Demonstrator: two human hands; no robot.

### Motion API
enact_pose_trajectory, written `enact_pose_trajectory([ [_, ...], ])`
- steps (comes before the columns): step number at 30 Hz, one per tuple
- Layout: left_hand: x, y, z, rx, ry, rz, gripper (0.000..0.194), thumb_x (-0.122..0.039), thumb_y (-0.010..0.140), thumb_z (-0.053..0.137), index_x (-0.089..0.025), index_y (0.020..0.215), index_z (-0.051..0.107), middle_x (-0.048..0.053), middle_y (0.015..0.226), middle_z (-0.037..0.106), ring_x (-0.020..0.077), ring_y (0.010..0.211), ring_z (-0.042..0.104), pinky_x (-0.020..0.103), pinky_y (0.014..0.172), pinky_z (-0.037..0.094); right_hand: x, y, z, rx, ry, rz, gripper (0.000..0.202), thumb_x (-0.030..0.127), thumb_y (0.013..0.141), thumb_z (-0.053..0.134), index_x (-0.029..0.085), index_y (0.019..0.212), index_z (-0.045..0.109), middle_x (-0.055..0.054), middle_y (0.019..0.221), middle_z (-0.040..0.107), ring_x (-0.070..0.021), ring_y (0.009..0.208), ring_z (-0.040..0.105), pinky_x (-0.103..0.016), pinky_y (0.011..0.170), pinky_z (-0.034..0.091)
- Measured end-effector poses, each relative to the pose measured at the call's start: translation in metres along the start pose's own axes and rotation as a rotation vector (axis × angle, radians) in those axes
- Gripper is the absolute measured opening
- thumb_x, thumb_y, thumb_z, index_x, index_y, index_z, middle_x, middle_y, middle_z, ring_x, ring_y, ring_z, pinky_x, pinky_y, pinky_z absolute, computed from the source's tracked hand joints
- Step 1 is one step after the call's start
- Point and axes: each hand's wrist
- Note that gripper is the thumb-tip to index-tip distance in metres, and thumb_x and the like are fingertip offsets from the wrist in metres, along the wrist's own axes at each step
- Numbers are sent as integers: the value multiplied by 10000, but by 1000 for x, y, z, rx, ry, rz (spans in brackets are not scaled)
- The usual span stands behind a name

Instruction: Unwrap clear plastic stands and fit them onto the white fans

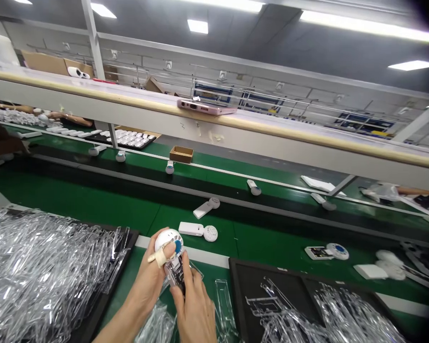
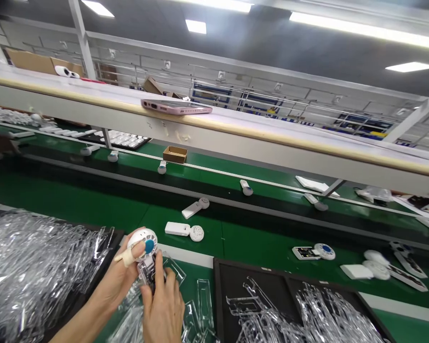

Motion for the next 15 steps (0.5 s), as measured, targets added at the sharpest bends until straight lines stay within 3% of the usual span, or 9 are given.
enact_pose_trajectory([
  [3, 2, 2, 5, 17, -5, 28, 676, -395, 659, 754, -290, 1264, 469, 3, 935, 644, 161, 831, 598, 244, 722, 472, -3, 2, -13, 62, -1, -26, 671, 365, 914, 383, 410, 1457, -9, -75, 1023, 587, -283, 830, 641, -331, 525, 520],
  [7, 16, 3, -2, 36, 20, 21, 673, -429, 636, 764, -274, 1243, 518, 51, 1088, 650, 220, 983, 600, 300, 844, 464, -9, 7, -26, 17, 92, -118, 682, 291, 926, 383, 396, 1458, -29, -46, 961, 569, -233, 805, 619, -339, 640, 537],
  [12, 40, -6, -25, -28, 196, -194, 623, -457, 567, 793, -170, 1097, 638, 129, 1053, 682, 314, 1058, 591, 389, 913, 446, -13, -1, -17, -1, 101, -253, 683, 261, 866, 509, 398, 1447, 179, -61, 1044, 565, -252, 926, 579, -392, 767, 511],
  [15, 41, -9, -29, -82, 307, -134, 574, -480, 575, 779, -160, 1034, 651, 120, 1006, 694, 323, 1023, 606, 411, 911, 455, -9, 1, -7, -64, 312, -145, 503, 359, 905, 432, 362, 1397, 326, -57, 1130, 562, -237, 1031, 549, -382, 854, 472],
])
Point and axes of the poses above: each hand's wrist, its own y-axis towards the middle knuckle, its own z-axis out of the palm, x = y × z
